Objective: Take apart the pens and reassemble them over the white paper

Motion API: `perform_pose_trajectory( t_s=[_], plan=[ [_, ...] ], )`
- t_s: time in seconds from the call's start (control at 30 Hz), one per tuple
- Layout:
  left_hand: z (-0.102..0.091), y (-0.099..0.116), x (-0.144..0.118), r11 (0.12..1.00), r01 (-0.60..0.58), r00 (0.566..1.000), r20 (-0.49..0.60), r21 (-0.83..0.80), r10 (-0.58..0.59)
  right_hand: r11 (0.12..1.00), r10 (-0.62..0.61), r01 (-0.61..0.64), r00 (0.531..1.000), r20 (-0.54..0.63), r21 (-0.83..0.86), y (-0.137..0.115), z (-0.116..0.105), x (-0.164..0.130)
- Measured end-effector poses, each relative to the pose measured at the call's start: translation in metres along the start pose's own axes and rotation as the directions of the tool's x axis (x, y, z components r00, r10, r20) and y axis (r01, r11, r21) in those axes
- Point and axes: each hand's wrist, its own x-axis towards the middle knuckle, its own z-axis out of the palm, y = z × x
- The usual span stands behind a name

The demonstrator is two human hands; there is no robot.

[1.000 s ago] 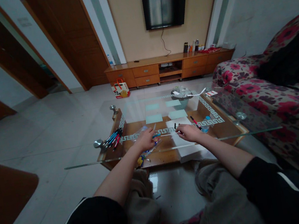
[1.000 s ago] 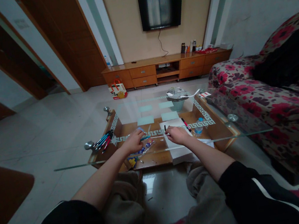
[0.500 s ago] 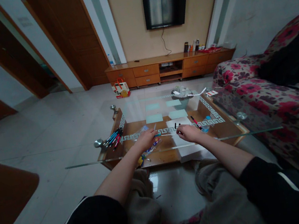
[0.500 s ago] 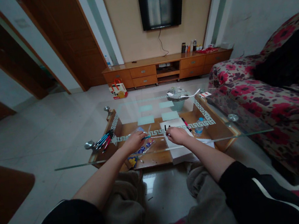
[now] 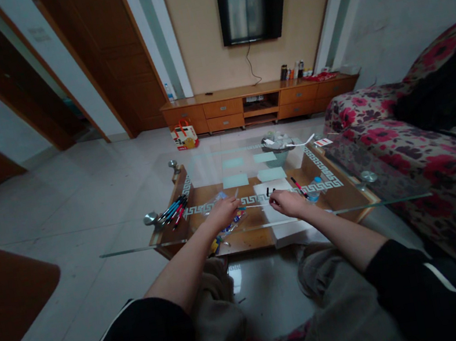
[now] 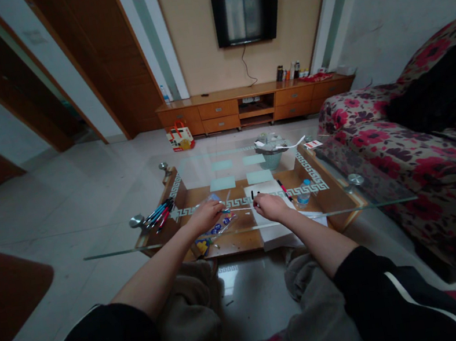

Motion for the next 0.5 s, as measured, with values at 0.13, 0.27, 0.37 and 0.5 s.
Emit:
perform_pose_trajectory(
  t_s=[0.13,0.27,0.37,0.5],
  plan=[
    [-0.0029,0.0011,-0.0005,1.000,0.015,1.000,0.021,-0.019,-0.014,1.000,0.012,-0.012,1.000,0.015,0.005,-0.0023,-0.0027,-0.0005],
    [-0.0035,0.0014,-0.0008,1.000,0.016,1.000,0.022,-0.024,-0.015,1.000,0.019,-0.019,1.000,0.018,0.003,-0.0029,-0.0029,-0.0004],
    [-0.0015,0.0009,-0.0002,1.000,0.019,0.999,0.026,-0.021,-0.018,1.000,0.020,-0.020,1.000,0.020,-0.002,-0.0027,-0.0018,0.0001],
    [0.0007,0.0010,0.0004,1.000,0.015,0.999,0.029,-0.013,-0.015,1.000,0.019,-0.019,0.999,0.030,-0.008,-0.0036,-0.0022,0.0002]
  ],
)
